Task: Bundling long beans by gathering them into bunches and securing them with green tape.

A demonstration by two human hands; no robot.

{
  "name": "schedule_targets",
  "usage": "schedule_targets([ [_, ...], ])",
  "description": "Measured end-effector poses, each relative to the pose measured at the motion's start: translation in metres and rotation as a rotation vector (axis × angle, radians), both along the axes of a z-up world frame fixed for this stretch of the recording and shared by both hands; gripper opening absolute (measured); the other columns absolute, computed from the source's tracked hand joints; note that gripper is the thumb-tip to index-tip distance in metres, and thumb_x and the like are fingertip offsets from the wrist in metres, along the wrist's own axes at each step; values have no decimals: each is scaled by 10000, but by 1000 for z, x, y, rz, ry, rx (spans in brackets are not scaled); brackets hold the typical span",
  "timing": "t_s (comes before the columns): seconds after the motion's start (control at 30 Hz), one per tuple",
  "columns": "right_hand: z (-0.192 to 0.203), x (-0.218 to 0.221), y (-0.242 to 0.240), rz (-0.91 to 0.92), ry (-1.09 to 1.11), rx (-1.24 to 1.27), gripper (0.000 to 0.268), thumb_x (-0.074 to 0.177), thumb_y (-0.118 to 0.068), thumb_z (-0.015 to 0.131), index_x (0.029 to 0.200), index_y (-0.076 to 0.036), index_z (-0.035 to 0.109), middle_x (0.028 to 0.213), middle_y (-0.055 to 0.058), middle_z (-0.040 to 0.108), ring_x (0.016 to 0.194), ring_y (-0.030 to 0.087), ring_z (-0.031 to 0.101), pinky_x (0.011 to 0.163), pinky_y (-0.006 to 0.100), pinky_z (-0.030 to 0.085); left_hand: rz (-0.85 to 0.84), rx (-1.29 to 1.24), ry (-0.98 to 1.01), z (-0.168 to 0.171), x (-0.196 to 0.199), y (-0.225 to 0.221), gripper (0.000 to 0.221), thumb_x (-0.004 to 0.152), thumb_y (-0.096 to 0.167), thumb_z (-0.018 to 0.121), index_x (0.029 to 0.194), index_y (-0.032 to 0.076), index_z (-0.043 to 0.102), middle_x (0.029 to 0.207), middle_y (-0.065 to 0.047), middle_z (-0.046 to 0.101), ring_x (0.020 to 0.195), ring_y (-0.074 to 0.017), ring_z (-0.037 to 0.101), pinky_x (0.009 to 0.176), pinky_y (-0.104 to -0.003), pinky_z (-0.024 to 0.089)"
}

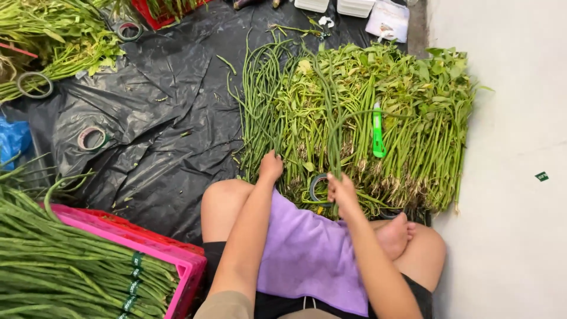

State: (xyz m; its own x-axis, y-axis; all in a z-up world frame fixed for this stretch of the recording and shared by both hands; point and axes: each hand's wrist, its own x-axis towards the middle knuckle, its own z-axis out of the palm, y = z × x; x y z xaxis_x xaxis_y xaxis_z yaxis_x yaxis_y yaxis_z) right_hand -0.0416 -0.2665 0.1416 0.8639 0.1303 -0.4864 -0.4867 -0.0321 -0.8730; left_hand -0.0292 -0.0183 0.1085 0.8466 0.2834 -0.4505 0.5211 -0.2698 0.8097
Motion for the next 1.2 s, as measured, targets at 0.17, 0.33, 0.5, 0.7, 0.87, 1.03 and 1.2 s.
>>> schedule_targets([
  [0.17,13,-23,10,2,2,143,143,1070,-179,526,1136,-54,507,661,-66,360,425,47,393,382,215,399,26,13,2,-4,0,0,532,1095,195,393,1536,-101,362,1517,-345,437,1450,-458,399,1170,-587,370],
  [0.33,12,-31,9,-12,7,203,144,1076,-210,533,1010,-86,499,646,-56,335,414,57,384,373,218,385,58,57,7,30,-9,-8,591,1077,252,469,1543,-96,359,1522,-325,448,1444,-437,417,1163,-577,376],
  [0.5,-17,-26,9,0,-74,93,183,1080,-271,525,1034,-94,526,623,-26,358,405,94,390,353,245,365,53,430,-434,65,-13,-43,567,1031,408,612,1394,-25,551,1312,-272,545,1251,-432,536,1059,-567,406],
  [0.7,-30,-34,18,-12,-89,64,284,1105,-363,446,1065,-113,576,588,-3,341,372,116,360,338,256,327,48,633,-396,81,-30,-97,606,988,456,661,1369,-3,550,1374,-288,424,1276,-450,396,1068,-563,285],
  [0.87,-34,-32,11,-23,-105,120,408,1120,-436,367,1069,-96,587,580,13,359,360,122,377,335,271,333,-9,348,-368,50,-17,-97,503,1022,376,626,1359,11,549,1333,-248,459,1261,-433,448,1063,-558,297],
  [1.03,-34,-29,13,-16,-109,153,386,1123,-399,369,1080,-80,580,578,13,368,348,127,383,328,278,343,96,-155,-234,2,-7,-90,454,962,245,689,1359,58,572,1312,-185,520,1138,-353,603,983,-526,463],
  [1.2,-31,-30,9,-14,-67,224,361,1119,-398,395,1086,-82,565,588,-4,362,350,108,368,332,274,338,114,-238,-449,34,-23,-83,382,854,-92,616,1227,-8,626,1217,-200,566,1099,-332,678,978,-495,540],
])
